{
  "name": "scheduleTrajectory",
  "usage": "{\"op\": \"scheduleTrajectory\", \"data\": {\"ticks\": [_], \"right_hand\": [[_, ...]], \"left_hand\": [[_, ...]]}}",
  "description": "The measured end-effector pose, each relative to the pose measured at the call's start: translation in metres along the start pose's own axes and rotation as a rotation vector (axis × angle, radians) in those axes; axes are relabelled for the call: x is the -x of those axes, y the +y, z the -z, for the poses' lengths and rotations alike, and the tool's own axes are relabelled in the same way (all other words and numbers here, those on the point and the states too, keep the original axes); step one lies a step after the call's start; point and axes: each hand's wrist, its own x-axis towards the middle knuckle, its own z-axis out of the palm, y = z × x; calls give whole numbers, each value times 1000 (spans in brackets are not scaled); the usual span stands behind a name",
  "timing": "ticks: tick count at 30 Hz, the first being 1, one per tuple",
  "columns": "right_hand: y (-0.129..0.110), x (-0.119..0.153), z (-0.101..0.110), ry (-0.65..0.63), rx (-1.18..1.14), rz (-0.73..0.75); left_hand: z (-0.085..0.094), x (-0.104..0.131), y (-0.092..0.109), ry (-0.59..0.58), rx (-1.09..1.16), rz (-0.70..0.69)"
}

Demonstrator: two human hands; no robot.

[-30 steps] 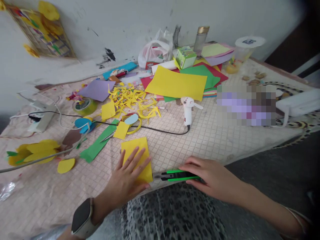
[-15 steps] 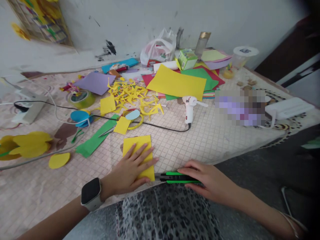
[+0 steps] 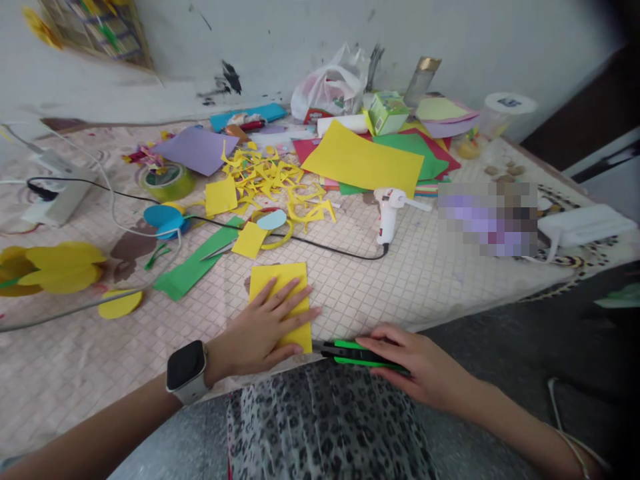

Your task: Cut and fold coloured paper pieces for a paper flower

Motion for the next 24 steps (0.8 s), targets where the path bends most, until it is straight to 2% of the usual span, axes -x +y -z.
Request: {"op": "scheduleTrajectory", "data": {"ticks": [8, 13, 18, 24], "right_hand": [[5, 12, -11, 49, -27, -10], [-1, 5, -14, 75, -2, -22], [-10, -7, -13, 68, 24, -14], [-12, -3, -15, 65, 1, -8]], "left_hand": [[-1, 0, -1, -9, -3, 1], [-4, 0, -1, 24, 4, -3], [-2, 0, -1, -10, -47, -9], [-3, 1, -2, 26, -8, -8]]}}
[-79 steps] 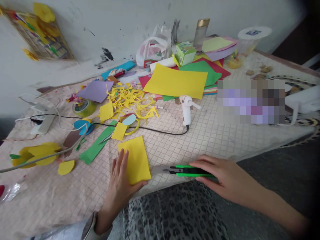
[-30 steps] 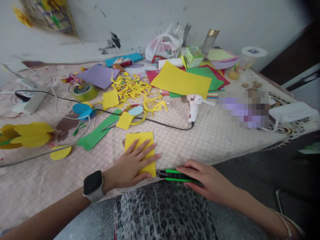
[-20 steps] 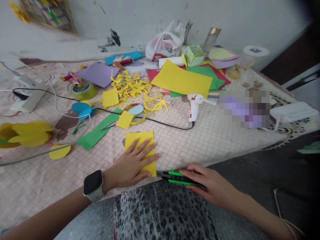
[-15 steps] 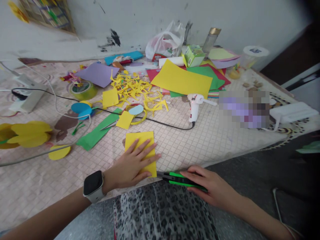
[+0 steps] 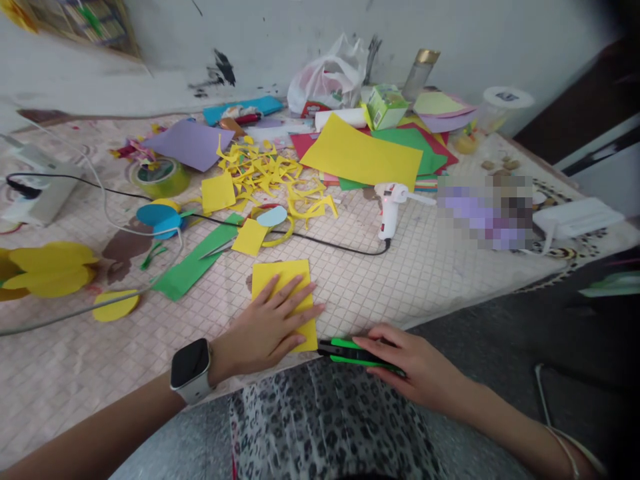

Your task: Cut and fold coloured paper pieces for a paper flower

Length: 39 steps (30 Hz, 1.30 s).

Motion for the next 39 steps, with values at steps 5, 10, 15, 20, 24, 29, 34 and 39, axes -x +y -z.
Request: {"op": "scheduleTrajectory", "data": {"ticks": [5, 10, 15, 20, 24, 29, 34, 39], "right_hand": [[-1, 10, -5, 2, 5, -36], [-3, 9, -7, 25, 22, -37], [-9, -1, -9, 25, 53, -25], [-13, -2, -11, 31, 52, -28], [-15, 5, -13, 8, 37, -50], [-17, 9, -18, 7, 48, -73], [-20, 2, -22, 44, 61, -47], [-25, -5, -27, 51, 63, -42]], "left_hand": [[-1, 0, 0, 10, 19, -4], [1, 0, 1, 7, 7, 0], [-1, 0, 1, 30, 5, -13], [-1, 0, 1, 6, -22, -11], [0, 0, 1, 7, -28, -15], [1, 0, 1, -16, -59, -20], [1, -1, 1, -33, -84, -21], [1, -1, 1, -27, -91, -24]]}}
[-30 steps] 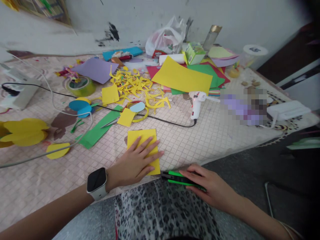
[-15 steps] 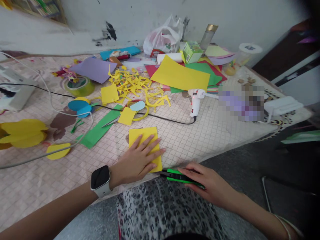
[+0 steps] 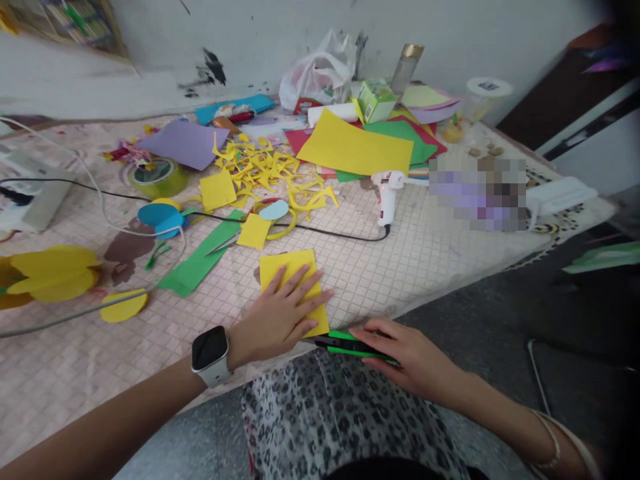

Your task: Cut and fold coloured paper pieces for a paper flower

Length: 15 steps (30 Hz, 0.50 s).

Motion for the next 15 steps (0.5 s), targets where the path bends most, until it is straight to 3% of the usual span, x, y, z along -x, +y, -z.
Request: {"op": "scheduleTrajectory", "data": {"ticks": [15], "right_hand": [[-13, -10, -15, 55, -6, 16]], "left_hand": [[6, -5, -5, -69, 186, 25]]}}
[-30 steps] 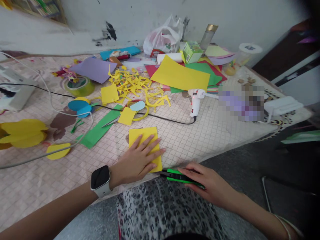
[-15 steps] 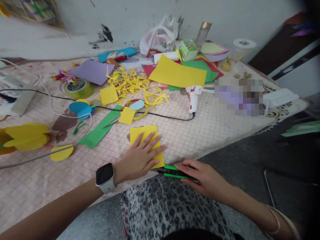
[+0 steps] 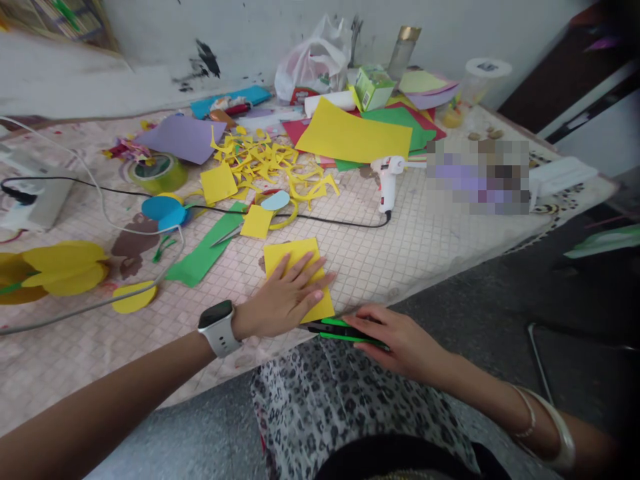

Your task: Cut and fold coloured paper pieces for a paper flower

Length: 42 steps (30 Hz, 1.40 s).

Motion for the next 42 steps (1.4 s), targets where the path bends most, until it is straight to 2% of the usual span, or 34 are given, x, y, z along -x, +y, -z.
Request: {"op": "scheduleTrajectory", "data": {"ticks": [9, 29, 39, 42], "right_hand": [[-7, -1, -8, 32, -13, -3], [-16, -3, -16, 46, -43, -27], [-15, 2, -25, 41, -70, -28], [-15, 5, -19, 24, -114, -47]], "left_hand": [[5, -2, 1, -60, 71, 41], [1, 0, -1, 7, 54, 12], [1, -1, -1, -5, 63, 16], [0, 0, -2, 4, 68, 10]]}}
